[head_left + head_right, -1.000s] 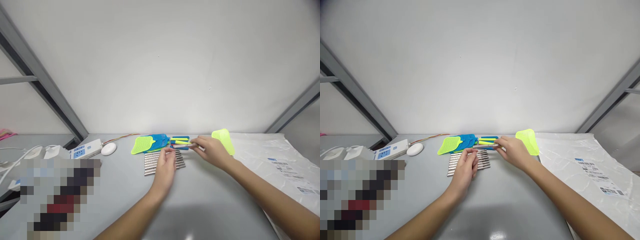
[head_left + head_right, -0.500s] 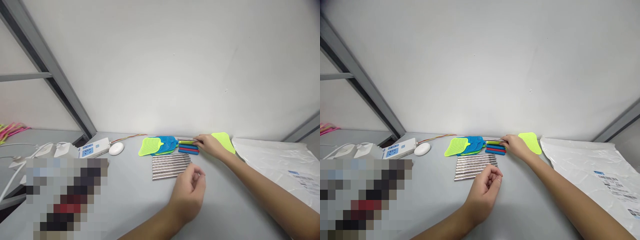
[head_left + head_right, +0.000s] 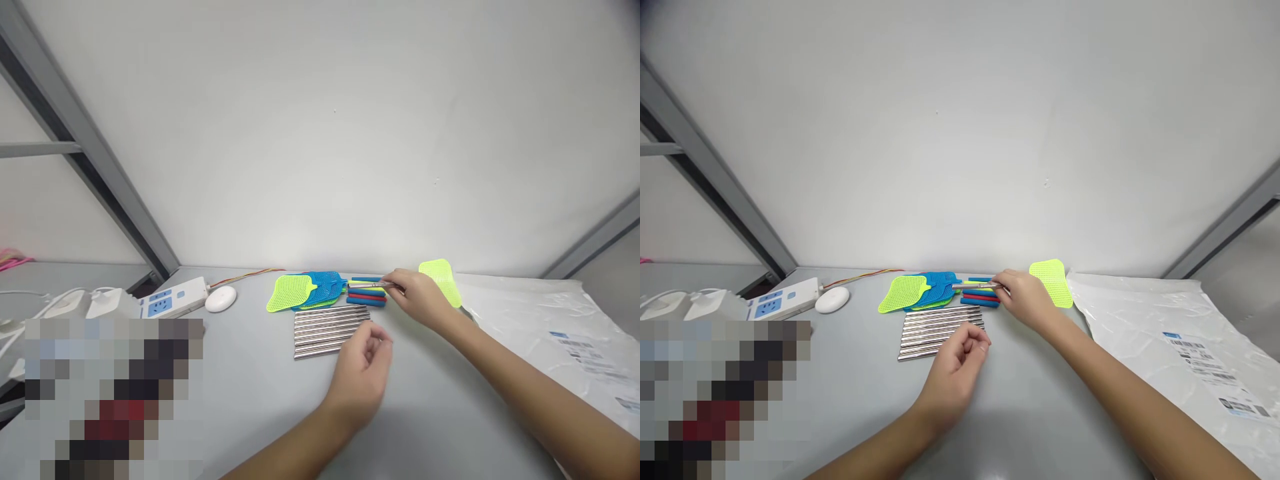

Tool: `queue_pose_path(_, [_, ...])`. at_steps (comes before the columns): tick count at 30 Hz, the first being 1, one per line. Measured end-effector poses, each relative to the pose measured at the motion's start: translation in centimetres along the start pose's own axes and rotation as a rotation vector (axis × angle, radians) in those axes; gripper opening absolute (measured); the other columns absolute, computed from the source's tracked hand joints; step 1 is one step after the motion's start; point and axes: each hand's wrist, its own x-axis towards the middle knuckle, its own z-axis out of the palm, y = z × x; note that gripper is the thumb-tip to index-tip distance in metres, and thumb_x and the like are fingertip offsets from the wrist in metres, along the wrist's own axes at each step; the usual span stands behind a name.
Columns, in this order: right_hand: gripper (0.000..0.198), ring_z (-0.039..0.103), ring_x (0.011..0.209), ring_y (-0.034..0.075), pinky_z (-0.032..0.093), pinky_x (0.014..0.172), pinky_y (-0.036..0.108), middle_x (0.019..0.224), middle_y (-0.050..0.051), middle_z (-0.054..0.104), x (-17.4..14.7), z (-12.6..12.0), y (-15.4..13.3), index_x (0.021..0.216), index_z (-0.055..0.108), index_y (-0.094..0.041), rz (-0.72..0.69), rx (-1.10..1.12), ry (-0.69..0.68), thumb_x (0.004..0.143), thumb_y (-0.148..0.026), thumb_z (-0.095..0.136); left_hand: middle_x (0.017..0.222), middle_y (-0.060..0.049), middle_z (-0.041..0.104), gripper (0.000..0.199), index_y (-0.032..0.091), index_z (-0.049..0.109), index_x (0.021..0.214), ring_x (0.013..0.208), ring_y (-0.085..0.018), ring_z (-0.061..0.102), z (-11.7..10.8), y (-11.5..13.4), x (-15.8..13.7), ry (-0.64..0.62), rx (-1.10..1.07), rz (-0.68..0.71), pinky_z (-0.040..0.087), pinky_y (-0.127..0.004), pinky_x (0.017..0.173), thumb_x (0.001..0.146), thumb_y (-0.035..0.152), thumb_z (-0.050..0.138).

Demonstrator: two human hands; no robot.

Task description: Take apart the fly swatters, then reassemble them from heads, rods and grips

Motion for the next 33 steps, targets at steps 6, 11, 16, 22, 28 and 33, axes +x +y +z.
queue_pose_path(6, [0.018, 0.054, 0.060, 0.014, 0.024, 0.051, 0.028, 0.074, 0.000, 0.063, -3.0, -1.2, -3.1, 0.086, 0.063, -0.022, -0.069, -0.269, 0.040, 0.089, -0.020, 0.046, 0.066, 0.006, 0.034, 0.015, 0.023, 0.043, 0.088, 0.052, -0.007, 0.028, -1.5, 0.5, 1.5, 0.414, -0.326, 0.060, 0.025, -0.020, 0.048, 0.090, 0.038, 0.045])
queue_pose_path(11, [0.016, 0.048, 0.055, 0.012, 0.018, 0.050, 0.029, 0.067, -0.002, 0.059, -4.4, -0.8, -3.4, 0.083, 0.061, -0.021, -0.080, -0.343, 0.095, 0.089, -0.018, 0.047, 0.078, 0.001, 0.048, 0.022, 0.022, 0.049, 0.088, 0.067, -0.012, 0.044, -3.9, 1.8, 2.5, 0.469, 0.107, 0.258, 0.035, -0.025, 0.061, 0.094, 0.038, 0.035])
queue_pose_path(16, [0.015, 0.044, 0.053, 0.013, 0.020, 0.053, 0.030, 0.066, -0.001, 0.057, -5.1, 0.2, -3.2, 0.083, 0.062, -0.020, -0.191, -0.348, 0.151, 0.090, -0.018, 0.048, 0.065, -0.001, 0.053, 0.035, 0.018, 0.047, 0.065, 0.069, -0.016, 0.044, -4.9, 2.7, 2.7, 0.124, 1.076, 0.576, 0.029, -0.032, 0.069, 0.095, 0.032, 0.037])
queue_pose_path(22, [0.013, 0.054, 0.081, 0.019, 0.033, 0.081, 0.035, 0.085, 0.004, 0.062, -5.2, -1.3, -1.6, 0.097, 0.063, -0.021, -0.235, -0.348, 0.249, 0.089, -0.022, 0.053, 0.065, -0.001, 0.055, 0.038, 0.018, 0.047, 0.067, 0.064, -0.016, 0.044, -6.5, 3.4, 3.4, 0.085, 1.377, 0.661, 0.027, -0.031, 0.065, 0.098, 0.032, 0.030])
queue_pose_path(28, [0.023, 0.056, 0.095, 0.020, 0.024, 0.101, 0.050, 0.101, 0.005, 0.064, -5.1, -2.4, -0.1, 0.110, 0.060, -0.027, -0.225, -0.312, 0.352, 0.089, -0.020, 0.055, 0.059, 0.000, 0.047, 0.039, 0.019, 0.040, 0.062, 0.062, -0.015, 0.042, -8.9, 4.8, 3.8, 0.152, 1.379, 0.633, 0.029, -0.030, 0.065, 0.098, 0.030, 0.029])
queue_pose_path(33, [0.031, 0.058, 0.084, 0.015, 0.040, 0.085, 0.034, 0.096, 0.003, 0.069, -5.6, -1.6, 0.4, 0.114, 0.057, -0.021, -0.370, -0.239, 0.412, 0.088, -0.006, 0.052, 0.062, 0.000, 0.050, 0.040, 0.019, 0.041, 0.063, 0.064, -0.015, 0.045, -9.0, 5.2, 3.6, 0.122, 1.441, 0.647, 0.031, -0.032, 0.069, 0.098, 0.032, 0.028])
